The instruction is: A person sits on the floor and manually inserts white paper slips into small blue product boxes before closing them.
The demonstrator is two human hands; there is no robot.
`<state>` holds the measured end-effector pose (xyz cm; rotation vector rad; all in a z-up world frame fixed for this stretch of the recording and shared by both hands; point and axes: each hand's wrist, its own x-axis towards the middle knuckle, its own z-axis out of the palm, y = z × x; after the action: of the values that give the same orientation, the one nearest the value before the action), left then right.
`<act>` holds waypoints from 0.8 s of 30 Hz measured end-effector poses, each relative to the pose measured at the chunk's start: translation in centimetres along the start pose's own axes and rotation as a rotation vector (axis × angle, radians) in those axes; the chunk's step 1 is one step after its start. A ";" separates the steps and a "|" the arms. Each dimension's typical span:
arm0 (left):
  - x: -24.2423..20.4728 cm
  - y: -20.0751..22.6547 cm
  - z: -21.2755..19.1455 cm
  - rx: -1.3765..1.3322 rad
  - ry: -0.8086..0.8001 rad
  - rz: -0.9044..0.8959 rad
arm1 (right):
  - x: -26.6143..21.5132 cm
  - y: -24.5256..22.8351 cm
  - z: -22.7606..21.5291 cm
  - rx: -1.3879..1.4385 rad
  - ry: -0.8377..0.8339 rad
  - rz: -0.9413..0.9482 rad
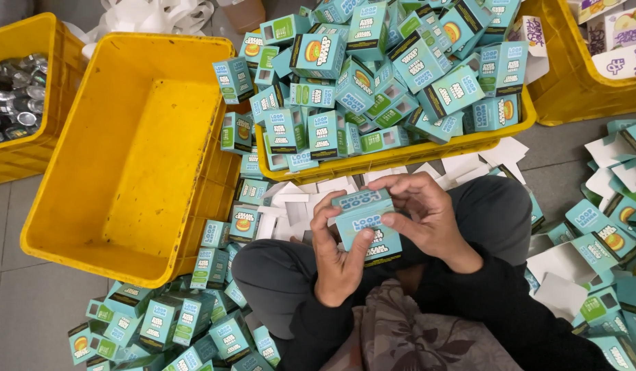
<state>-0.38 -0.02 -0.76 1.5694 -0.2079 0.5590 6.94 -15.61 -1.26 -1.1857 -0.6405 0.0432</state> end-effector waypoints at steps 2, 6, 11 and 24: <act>-0.1 -0.1 -0.1 0.002 -0.007 0.001 | 0.1 -0.3 -0.8 -0.017 -0.003 0.041; -0.4 -0.3 -0.5 0.066 -0.023 0.014 | 1.5 -3.0 -1.6 -0.208 -0.114 0.145; 0.1 0.9 -0.8 0.209 -0.049 0.032 | 3.1 -5.5 -3.1 -0.453 -0.284 0.109; 0.1 1.6 -0.4 0.322 -0.011 0.122 | 4.1 -9.1 -1.4 -0.989 -0.460 -0.252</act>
<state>-1.14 0.22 0.69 1.8810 -0.2310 0.7054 8.31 -19.00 8.17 -2.0587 -1.2908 -0.2487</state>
